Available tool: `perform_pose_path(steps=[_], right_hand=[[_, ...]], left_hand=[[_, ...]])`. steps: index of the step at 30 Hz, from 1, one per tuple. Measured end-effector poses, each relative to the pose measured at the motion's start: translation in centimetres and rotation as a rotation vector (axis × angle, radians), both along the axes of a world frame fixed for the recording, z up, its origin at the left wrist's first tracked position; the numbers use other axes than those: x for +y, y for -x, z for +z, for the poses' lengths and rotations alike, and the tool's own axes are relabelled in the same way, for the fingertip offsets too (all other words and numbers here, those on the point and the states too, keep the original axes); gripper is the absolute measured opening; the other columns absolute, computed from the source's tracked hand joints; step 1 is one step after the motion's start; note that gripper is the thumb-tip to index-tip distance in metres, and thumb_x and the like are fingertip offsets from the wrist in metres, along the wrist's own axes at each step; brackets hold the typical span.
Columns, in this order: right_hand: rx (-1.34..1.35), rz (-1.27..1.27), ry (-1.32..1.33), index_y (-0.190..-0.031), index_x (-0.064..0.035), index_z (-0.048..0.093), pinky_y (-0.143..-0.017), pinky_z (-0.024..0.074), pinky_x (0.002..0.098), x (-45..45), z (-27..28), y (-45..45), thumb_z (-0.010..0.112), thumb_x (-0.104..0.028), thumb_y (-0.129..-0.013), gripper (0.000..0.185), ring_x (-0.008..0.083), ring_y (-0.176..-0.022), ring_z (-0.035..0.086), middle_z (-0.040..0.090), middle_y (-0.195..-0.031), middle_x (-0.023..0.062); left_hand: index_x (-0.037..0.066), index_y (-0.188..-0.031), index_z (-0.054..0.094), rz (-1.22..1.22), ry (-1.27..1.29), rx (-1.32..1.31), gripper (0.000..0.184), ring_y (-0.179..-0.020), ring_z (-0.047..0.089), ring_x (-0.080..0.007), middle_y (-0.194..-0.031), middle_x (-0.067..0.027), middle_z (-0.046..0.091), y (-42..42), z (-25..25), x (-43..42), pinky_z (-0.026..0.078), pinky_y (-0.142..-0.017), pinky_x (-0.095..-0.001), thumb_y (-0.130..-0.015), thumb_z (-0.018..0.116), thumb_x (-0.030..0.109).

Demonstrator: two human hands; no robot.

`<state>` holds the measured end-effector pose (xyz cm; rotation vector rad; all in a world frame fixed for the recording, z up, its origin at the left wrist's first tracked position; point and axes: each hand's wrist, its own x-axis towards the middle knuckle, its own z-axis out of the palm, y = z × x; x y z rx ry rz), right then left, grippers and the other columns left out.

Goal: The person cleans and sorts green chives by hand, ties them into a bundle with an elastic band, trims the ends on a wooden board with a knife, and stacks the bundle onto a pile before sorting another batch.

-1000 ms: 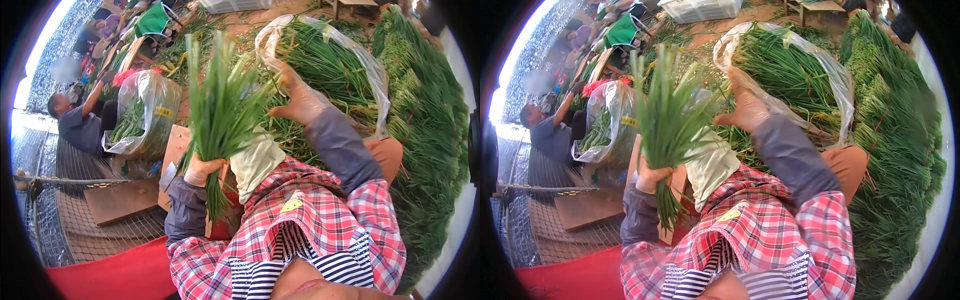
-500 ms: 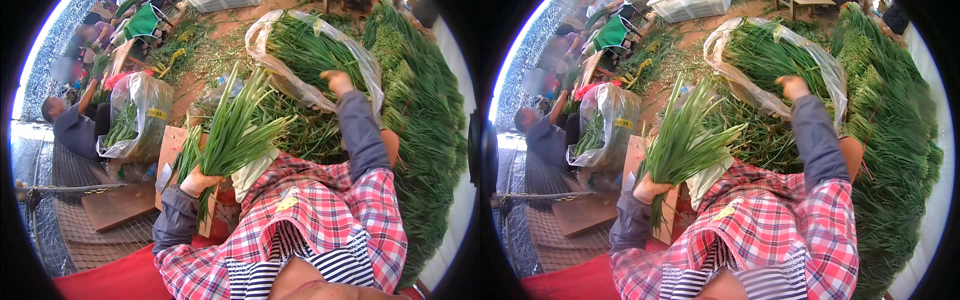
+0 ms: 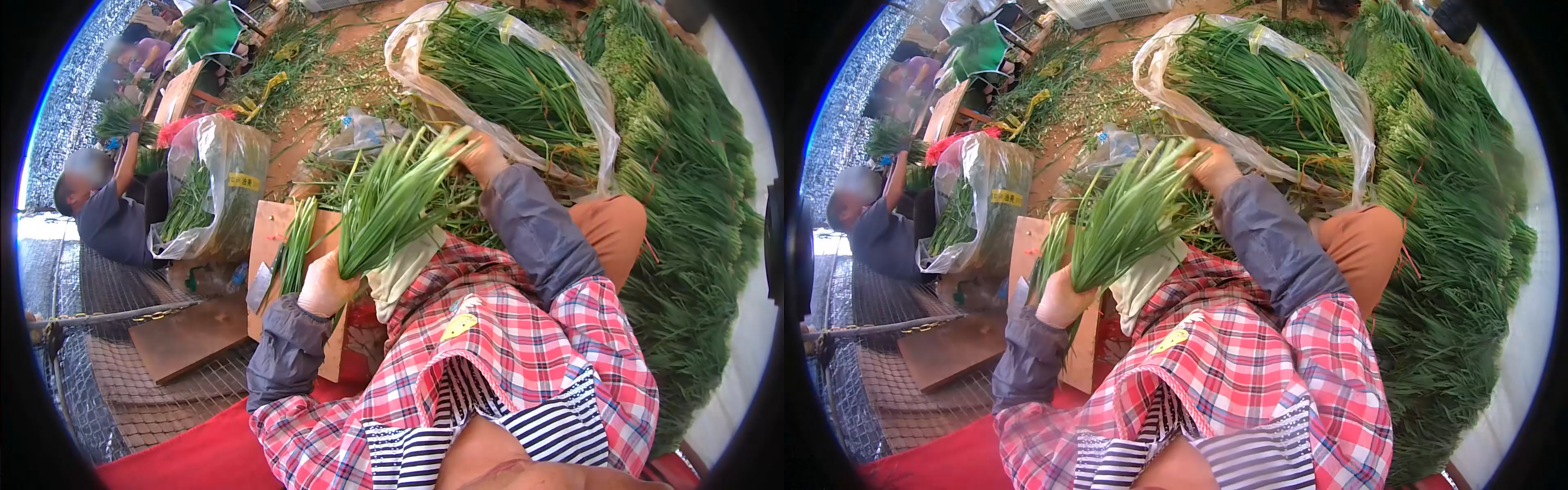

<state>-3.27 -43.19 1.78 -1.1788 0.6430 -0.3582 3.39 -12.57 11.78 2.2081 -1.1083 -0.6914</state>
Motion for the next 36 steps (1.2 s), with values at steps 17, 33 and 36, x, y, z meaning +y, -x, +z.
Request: perform_pose_path(steps=[17,33,36], right_hand=[[0.198,0.098,-0.092,-0.097,-0.0038,0.063,-0.053,0.0485,0.0285,-5.3,-5.5,5.3,0.061,-0.018,-0.083,0.02,0.0136,-0.058,0.057,0.059,-0.069,0.0063],[0.37,0.42,0.373,-0.097,0.0001,0.064,-0.077,0.0457,0.0294,-5.3,-2.8,7.6,0.065,-0.039,-0.078,0.044,0.0162,-0.078,0.059,0.065,-0.084,0.012],[0.197,0.602,0.334,-0.11,0.001,0.057,-0.089,0.0412,0.0298,-2.1,-1.5,6.1,0.063,-0.04,-0.078,0.053,0.0185,-0.099,0.057,0.062,-0.103,0.0142]], left_hand=[[0.012,-0.127,0.041,-0.036,-0.176,-0.519,0.063,-0.073,0.059,-0.0334,-0.092,-0.0148,0.057,-0.7,0.0,1.5,0.047,-0.059,-0.0377,-0.07,0.066,0.011],[0.0,-0.093,0.056,0.486,0.191,1.043,0.023,-0.049,0.053,-0.0155,-0.077,-0.0102,0.06,-0.9,-0.6,0.1,0.041,-0.042,-0.0259,-0.07,0.06,-0.001],[0.0,-0.093,0.056,0.49,0.211,1.059,0.024,-0.049,0.053,-0.0158,-0.077,-0.0112,0.06,-0.9,-0.6,-0.3,0.041,-0.042,-0.0261,-0.07,0.06,-0.002]])
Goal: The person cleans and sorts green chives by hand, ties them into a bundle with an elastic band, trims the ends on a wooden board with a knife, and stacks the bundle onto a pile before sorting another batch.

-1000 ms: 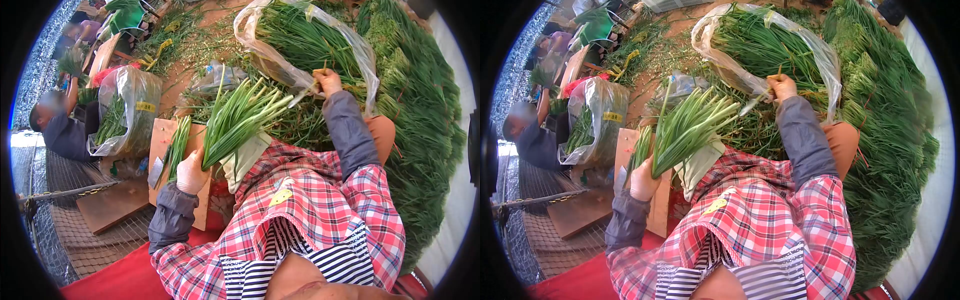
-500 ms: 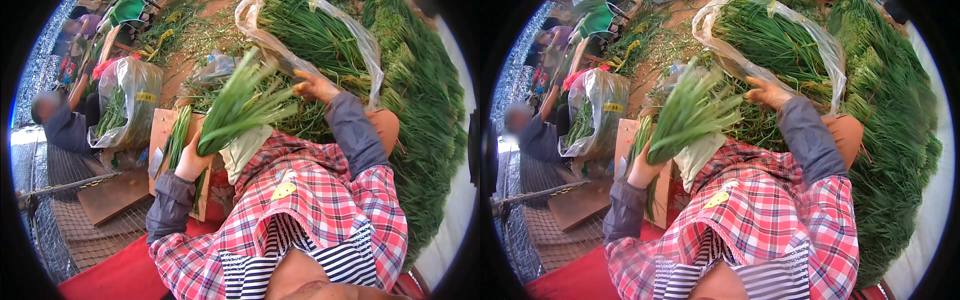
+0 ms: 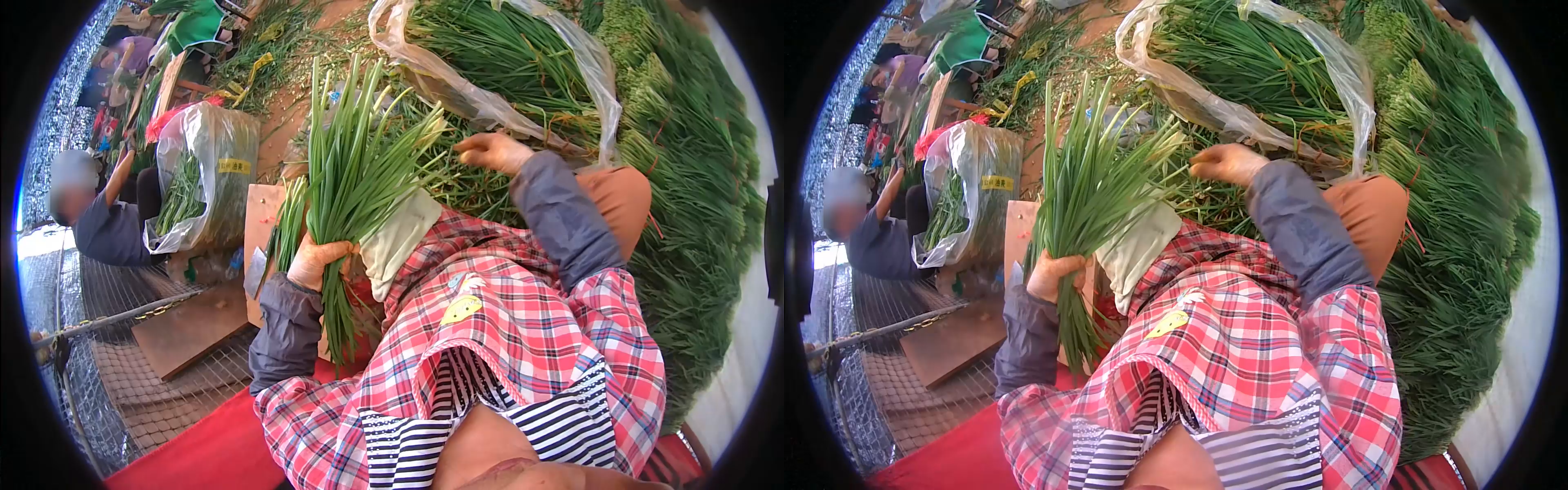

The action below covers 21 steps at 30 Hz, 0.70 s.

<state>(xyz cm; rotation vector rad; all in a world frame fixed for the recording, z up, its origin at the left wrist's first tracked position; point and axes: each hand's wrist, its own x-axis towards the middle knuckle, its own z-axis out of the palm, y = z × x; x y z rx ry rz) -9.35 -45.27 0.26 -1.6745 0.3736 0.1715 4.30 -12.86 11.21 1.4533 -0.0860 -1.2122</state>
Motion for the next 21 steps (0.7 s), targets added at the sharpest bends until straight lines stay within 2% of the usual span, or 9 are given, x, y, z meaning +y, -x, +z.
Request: perform_pose_path(steps=[1,3,5,9,11,13,14,18,21], right_hand=[[-0.016,0.031,-0.048,-0.113,0.0012,0.055,-0.089,0.0412,0.0285,1.9,1.5,-0.6,0.062,-0.038,-0.079,0.052,0.0181,-0.096,0.058,0.063,-0.099,0.0126],[0.052,0.134,-0.252,-0.109,0.0013,0.058,-0.072,0.0485,0.0301,5.5,2.6,-2.0,0.06,-0.028,-0.081,0.04,0.0141,-0.067,0.061,0.064,-0.079,0.0076],[0.012,-0.005,-0.316,-0.105,0.0011,0.06,-0.058,0.0488,0.032,6.5,3.5,-2.6,0.057,-0.022,-0.083,0.032,0.0129,-0.054,0.056,0.06,-0.065,0.0051],[-0.534,-0.649,-1.229,-0.098,-0.0002,0.059,-0.06,0.0488,0.0282,-1.7,-0.1,-0.6,0.057,-0.018,-0.083,0.023,0.0132,-0.044,0.048,0.044,-0.047,0.0034],[-0.622,-0.461,-1.111,-0.111,-0.0028,0.057,-0.065,0.0479,0.0292,-7.6,-2.3,2.7,0.057,-0.019,-0.082,0.033,0.0159,-0.061,0.056,0.059,-0.065,0.0042],[-0.138,-0.167,0.148,-0.122,-0.0084,0.05,-0.076,0.0476,0.0316,-9.4,-6.7,2.9,0.062,-0.031,-0.079,0.05,0.0223,-0.082,0.06,0.064,-0.088,0.0099],[0.381,-0.037,0.705,-0.122,-0.0153,0.052,-0.085,0.0442,0.034,-5.6,0.5,2.1,0.065,-0.039,-0.073,0.056,0.027,-0.097,0.058,0.061,-0.106,0.013],[-0.352,-0.074,0.89,-0.11,-0.0204,0.061,-0.089,0.0396,0.0363,-0.4,2.3,-1.6,0.065,-0.042,-0.07,0.046,0.0275,-0.102,0.053,0.06,-0.104,0.0126],[-0.292,0.147,0.954,-0.093,-0.0204,0.066,-0.081,0.0412,0.0375,2.2,0.8,-4.4,0.065,-0.036,-0.072,0.026,0.024,-0.091,0.057,0.064,-0.086,0.0061]], left_hand=[[0.0,-0.094,0.056,-0.006,0.001,-0.013,0.024,-0.048,0.053,-0.0159,-0.077,-0.0115,0.06,0.3,0.3,-0.4,0.041,-0.042,-0.026,-0.07,0.059,-0.002],[-0.001,-0.095,0.055,-0.034,-0.022,-0.038,0.026,-0.048,0.052,-0.016,-0.077,-0.012,0.059,0.4,0.4,-0.6,0.041,-0.042,-0.026,-0.07,0.059,-0.002],[0.0,-0.098,0.054,-0.075,-0.064,-0.061,0.028,-0.047,0.052,-0.0162,-0.077,-0.0122,0.059,0.3,0.0,-0.6,0.041,-0.042,-0.026,-0.07,0.058,-0.002],[0.0,-0.101,0.052,0.014,0.008,0.016,0.033,-0.047,0.052,-0.0166,-0.078,-0.0129,0.059,0.3,-0.2,0.9,0.041,-0.041,-0.0268,-0.069,0.058,0.0],[0.0,-0.102,0.052,0.048,0.018,0.038,0.034,-0.047,0.052,-0.0168,-0.078,-0.0132,0.058,0.2,-0.2,1.3,0.042,-0.041,-0.0273,-0.068,0.058,0.0],[0.0,-0.102,0.052,0.039,0.033,0.044,0.034,-0.046,0.051,-0.0168,-0.077,-0.0133,0.058,0.2,-0.3,1.2,0.042,-0.041,-0.0274,-0.069,0.058,0.001],[0.0,-0.102,0.052,0.032,0.045,0.047,0.034,-0.046,0.051,-0.0168,-0.077,-0.0131,0.058,0.1,-0.2,1.0,0.041,-0.041,-0.0273,-0.069,0.058,0.001],[-0.001,-0.1,0.052,-0.027,0.02,0.051,0.032,-0.047,0.051,-0.0167,-0.077,-0.0123,0.058,0.2,-0.5,0.4,0.041,-0.041,-0.027,-0.069,0.059,0.002],[-0.001,-0.098,0.053,-0.043,-0.015,0.012,0.03,-0.048,0.052,-0.0165,-0.077,-0.0118,0.058,0.7,-0.2,-0.5,0.041,-0.042,-0.0268,-0.069,0.059,0.002]])
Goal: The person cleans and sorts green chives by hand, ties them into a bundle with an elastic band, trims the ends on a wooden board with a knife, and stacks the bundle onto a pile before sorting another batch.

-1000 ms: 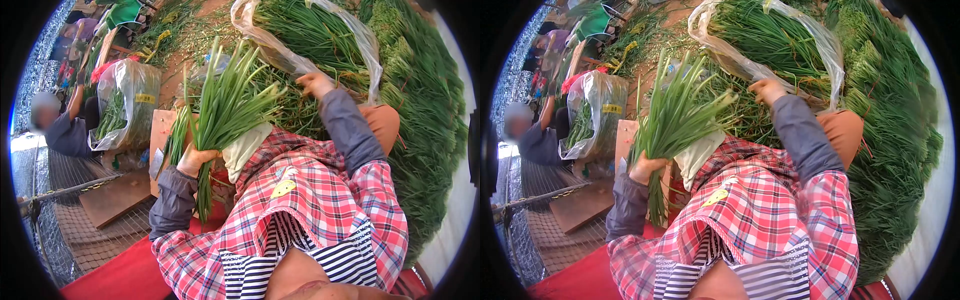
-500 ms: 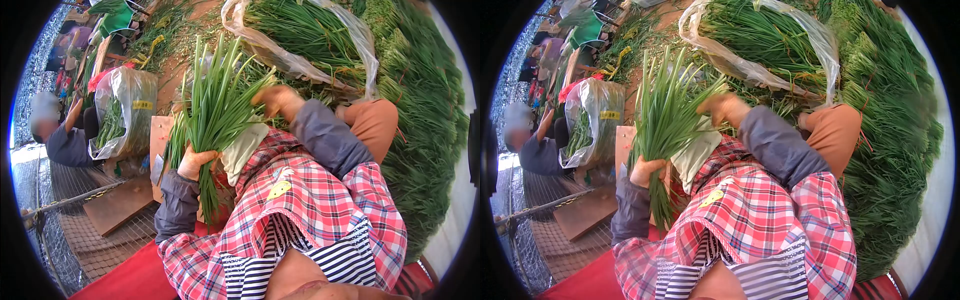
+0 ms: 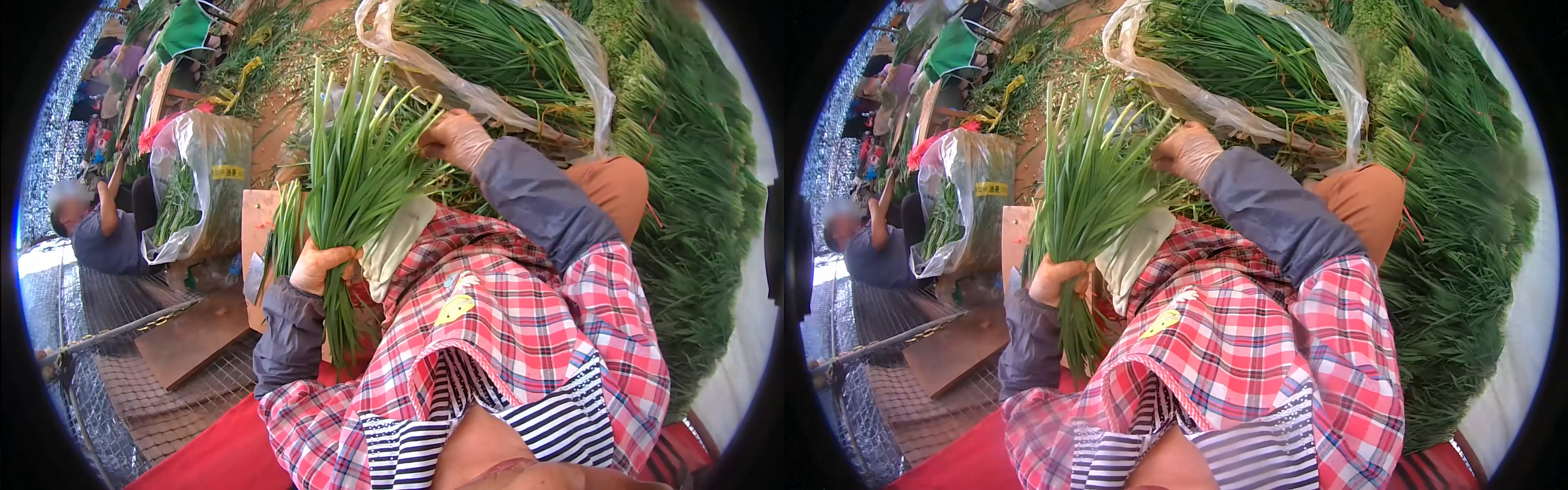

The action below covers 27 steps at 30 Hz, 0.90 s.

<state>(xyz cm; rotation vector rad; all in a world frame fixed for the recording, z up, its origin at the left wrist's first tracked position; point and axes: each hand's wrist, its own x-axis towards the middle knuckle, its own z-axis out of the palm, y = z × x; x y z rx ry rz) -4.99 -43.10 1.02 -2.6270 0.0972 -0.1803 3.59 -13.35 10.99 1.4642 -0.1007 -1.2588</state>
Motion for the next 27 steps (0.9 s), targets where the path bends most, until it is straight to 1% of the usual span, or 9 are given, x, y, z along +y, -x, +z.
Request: perform_pose_path(steps=[6,10,11,13,17,20,24,26,27], right_hand=[[-0.056,-0.089,0.026,-0.085,-0.0177,0.064,-0.075,0.0416,0.0389,-0.8,-0.2,0.0,0.062,-0.035,-0.076,0.02,0.0254,-0.079,0.06,0.064,-0.077,0.0049],[-0.077,-0.117,0.08,-0.08,-0.0133,0.064,-0.068,0.0457,0.0395,-1.8,0.1,0.3,0.064,-0.02,-0.073,0.01,0.0277,-0.074,0.06,0.064,-0.074,0.0063],[-0.04,-0.126,0.061,-0.09,-0.0198,0.065,-0.072,0.0473,0.0387,-2.8,-0.2,0.7,0.059,-0.029,-0.078,0.017,0.0283,-0.081,0.061,0.064,-0.078,0.0102],[0.02,-0.4,0.134,-0.082,-0.0119,0.064,-0.066,0.0472,0.0415,-5.5,-0.7,1.9,0.061,-0.018,-0.074,0.011,0.0309,-0.073,0.06,0.062,-0.074,0.013],[0.728,-0.356,0.482,-0.091,-0.0078,0.066,-0.067,0.0495,0.0394,-11.7,-6.0,7.4,0.052,-0.019,-0.077,0.023,0.0274,-0.08,0.063,0.065,-0.086,0.0127],[0.961,-0.262,0.617,-0.102,-0.01,0.064,-0.073,0.0493,0.0377,-10.1,-8.8,8.9,0.055,-0.022,-0.076,0.03,0.0255,-0.083,0.064,0.066,-0.091,0.0111],[0.669,-0.121,-0.182,-0.085,-0.0097,0.07,-0.074,0.0487,0.0322,-0.5,1.7,4.7,0.063,-0.034,-0.074,0.028,0.0221,-0.079,0.064,0.067,-0.082,0.0094],[0.735,0.241,-0.966,-0.093,-0.0051,0.067,-0.074,0.0476,0.0303,3.1,1.0,3.8,0.063,-0.033,-0.078,0.032,0.0184,-0.076,0.062,0.067,-0.088,0.0089],[0.736,0.402,-1.026,-0.102,-0.0029,0.064,-0.081,0.0448,0.0295,5.2,1.9,3.3,0.063,-0.026,-0.08,0.033,0.0153,-0.086,0.06,0.065,-0.096,0.0091]], left_hand=[[-0.002,-0.098,0.053,-0.01,0.027,0.019,0.03,-0.049,0.052,-0.0164,-0.076,-0.0118,0.059,0.3,-0.1,0.0,0.042,-0.044,-0.0278,-0.07,0.06,0.003],[-0.002,-0.1,0.053,-0.088,-0.01,0.01,0.031,-0.049,0.051,-0.0159,-0.078,-0.0124,0.06,-0.3,-0.1,0.0,0.042,-0.044,-0.0276,-0.069,0.06,0.002],[-0.001,-0.1,0.053,-0.083,-0.034,0.005,0.032,-0.048,0.051,-0.0159,-0.078,-0.0125,0.059,-0.4,0.2,0.2,0.042,-0.044,-0.0273,-0.069,0.06,0.001],[-0.001,-0.101,0.053,-0.076,-0.081,-0.012,0.033,-0.048,0.051,-0.0157,-0.077,-0.0126,0.059,-0.4,0.8,0.5,0.041,-0.043,-0.0267,-0.069,0.059,0.0],[-0.001,-0.104,0.051,0.054,0.046,0.009,0.038,-0.045,0.049,-0.0155,-0.077,-0.0138,0.058,-0.6,2.3,1.9,0.038,-0.04,-0.0244,-0.067,0.058,-0.002],[-0.001,-0.104,0.051,0.089,0.132,0.017,0.038,-0.044,0.049,-0.0154,-0.077,-0.0141,0.058,-2.1,2.5,2.4,0.039,-0.04,-0.0243,-0.067,0.06,0.001],[-0.003,-0.103,0.049,0.112,0.124,-0.094,0.04,-0.044,0.049,-0.0133,-0.076,-0.0128,0.055,-2.5,4.4,1.1,0.04,-0.038,-0.0238,-0.068,0.064,0.006],[-0.003,-0.104,0.05,0.075,0.163,-0.105,0.038,-0.045,0.05,-0.0136,-0.08,-0.014,0.056,-2.7,5.1,0.3,0.041,-0.039,-0.0239,-0.068,0.061,0.002],[-0.001,-0.104,0.051,0.069,0.161,-0.127,0.037,-0.046,0.051,-0.014,-0.08,-0.0139,0.058,-2.4,5.8,-0.6,0.041,-0.04,-0.0234,-0.068,0.06,0.0]])
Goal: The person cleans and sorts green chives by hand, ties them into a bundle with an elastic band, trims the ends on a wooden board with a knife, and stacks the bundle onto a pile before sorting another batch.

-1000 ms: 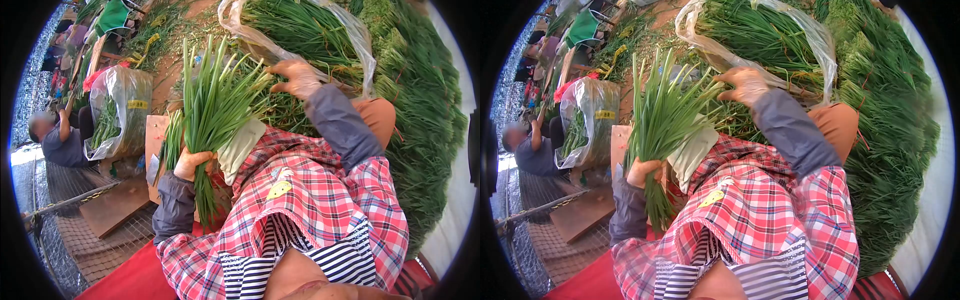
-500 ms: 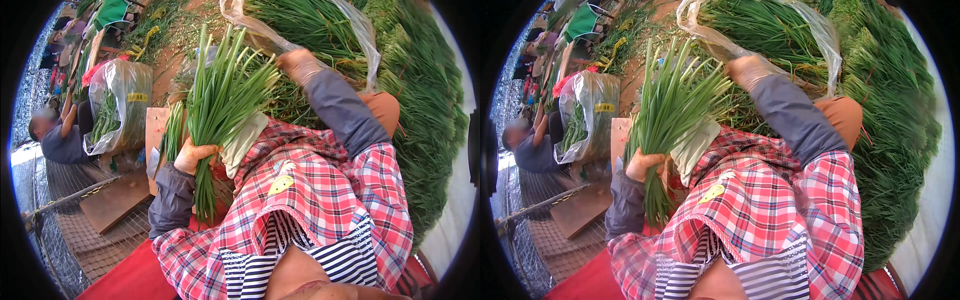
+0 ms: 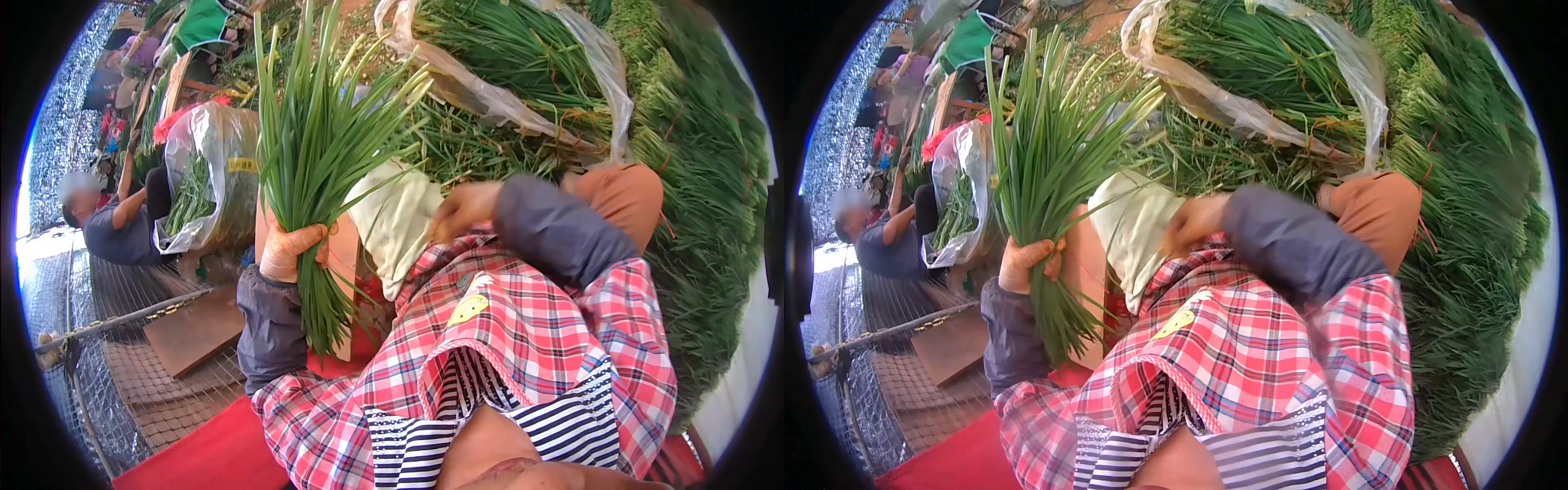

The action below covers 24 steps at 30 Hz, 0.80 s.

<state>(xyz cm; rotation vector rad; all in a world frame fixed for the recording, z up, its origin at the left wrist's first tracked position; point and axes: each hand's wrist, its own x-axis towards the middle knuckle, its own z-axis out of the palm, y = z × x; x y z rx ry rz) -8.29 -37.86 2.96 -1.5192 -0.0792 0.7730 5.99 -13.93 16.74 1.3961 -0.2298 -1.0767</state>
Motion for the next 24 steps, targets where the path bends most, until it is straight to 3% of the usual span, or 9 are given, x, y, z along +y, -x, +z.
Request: perform_pose_path(steps=[3,5,8,9,12,15,18,22,24], right_hand=[[-0.317,-0.09,-0.631,-0.139,-0.0105,0.02,-0.093,0.0362,0.033,4.5,-3.7,-2.9,0.065,-0.032,-0.08,0.078,0.015,-0.106,0.049,0.054,-0.118,0.0067],[-0.117,-0.341,-1.075,-0.136,-0.0117,0.028,-0.094,0.0355,0.0371,4.5,-0.5,-4.2,0.066,-0.042,-0.076,0.078,0.02,-0.112,0.047,0.048,-0.125,0.0061],[-0.353,-0.516,-1.224,-0.132,-0.0135,0.034,-0.102,0.0305,0.0424,2.7,2.2,-3.8,0.064,-0.066,-0.059,0.094,0.0229,-0.12,0.041,0.043,-0.13,0.0064],[-0.332,-0.571,-1.221,-0.132,-0.0133,0.035,-0.102,0.0299,0.0429,2.8,1.8,-3.8,0.063,-0.067,-0.059,0.095,0.023,-0.12,0.041,0.044,-0.13,0.0067],[-0.286,-0.692,-1.241,-0.13,-0.0114,0.036,-0.103,0.0296,0.0446,2.8,-1.3,-4.1,0.061,-0.068,-0.058,0.095,0.0237,-0.12,0.042,0.044,-0.129,0.008],[-0.212,-0.829,-1.2,-0.127,-0.0094,0.039,-0.102,0.0314,0.0445,3.0,-1.8,-3.7,0.06,-0.067,-0.059,0.092,0.0242,-0.118,0.043,0.046,-0.127,0.0082],[-0.042,-0.882,-1.246,-0.124,-0.0088,0.042,-0.095,0.0395,0.0431,2.9,-4.6,-4.2,0.065,-0.047,-0.073,0.068,0.0253,-0.105,0.053,0.053,-0.116,0.0124],[-0.034,-0.899,-1.262,-0.122,-0.0101,0.044,-0.085,0.0476,0.0397,2.6,-4.1,-3.4,0.065,-0.025,-0.078,0.051,0.0232,-0.09,0.059,0.058,-0.102,0.0121],[0.031,-0.898,-1.284,-0.125,-0.0127,0.043,-0.082,0.05,0.0393,2.1,-3.6,-2.9,0.067,-0.02,-0.075,0.055,0.0212,-0.087,0.059,0.058,-0.097,0.0101]], left_hand=[[0.001,-0.105,0.05,0.0,0.008,-0.229,0.038,-0.048,0.052,-0.013,-0.079,-0.013,0.059,1.4,-0.1,-2.6,0.042,-0.042,-0.0217,-0.069,0.059,-0.004],[0.0,-0.114,0.045,-0.174,-0.254,-0.528,0.047,-0.053,0.056,-0.0157,-0.08,-0.0102,0.061,1.2,-0.2,-3.7,0.045,-0.047,-0.0269,-0.07,0.059,-0.006],[0.005,-0.132,0.03,-0.354,-0.37,-1.293,0.066,-0.077,0.061,-0.0378,-0.094,-0.0209,0.061,0.6,-3.5,-5.4,0.049,-0.066,-0.0424,-0.071,0.058,0.004],[0.009,-0.135,0.024,-0.431,-0.665,-1.269,0.073,-0.08,0.058,-0.0412,-0.101,-0.0253,0.056,0.8,-3.7,-6.2,0.048,-0.066,-0.0444,-0.07,0.058,0.007],[0.014,-0.136,0.024,-0.65,-0.807,-1.489,0.071,-0.071,0.06,-0.0377,-0.093,-0.021,0.056,1.7,-4.6,-8.7,0.048,-0.062,-0.0445,-0.072,0.053,0.004],[0.016,-0.135,0.028,-0.755,-0.771,-1.602,0.065,-0.071,0.059,-0.0358,-0.096,-0.0205,0.055,2.5,-5.5,-9.1,0.048,-0.061,-0.0428,-0.075,0.048,0.002],[0.014,-0.132,0.032,-0.743,-0.655,-1.844,0.064,-0.08,0.06,-0.0359,-0.11,-0.0212,0.052,4.4,-7.9,-8.3,0.049,-0.065,-0.0427,-0.072,0.054,0.005],[0.01,-0.13,0.035,-0.782,-0.553,-1.554,0.065,-0.087,0.059,-0.0284,-0.112,-0.0184,0.051,7.3,-3.8,-6.9,0.048,-0.073,-0.0362,-0.07,0.06,0.003],[0.011,-0.133,0.033,-0.477,-0.321,-1.174,0.075,-0.089,0.058,-0.0249,-0.111,-0.0169,0.051,5.8,-3.7,-4.6,0.047,-0.076,-0.0351,-0.067,0.068,0.004]])
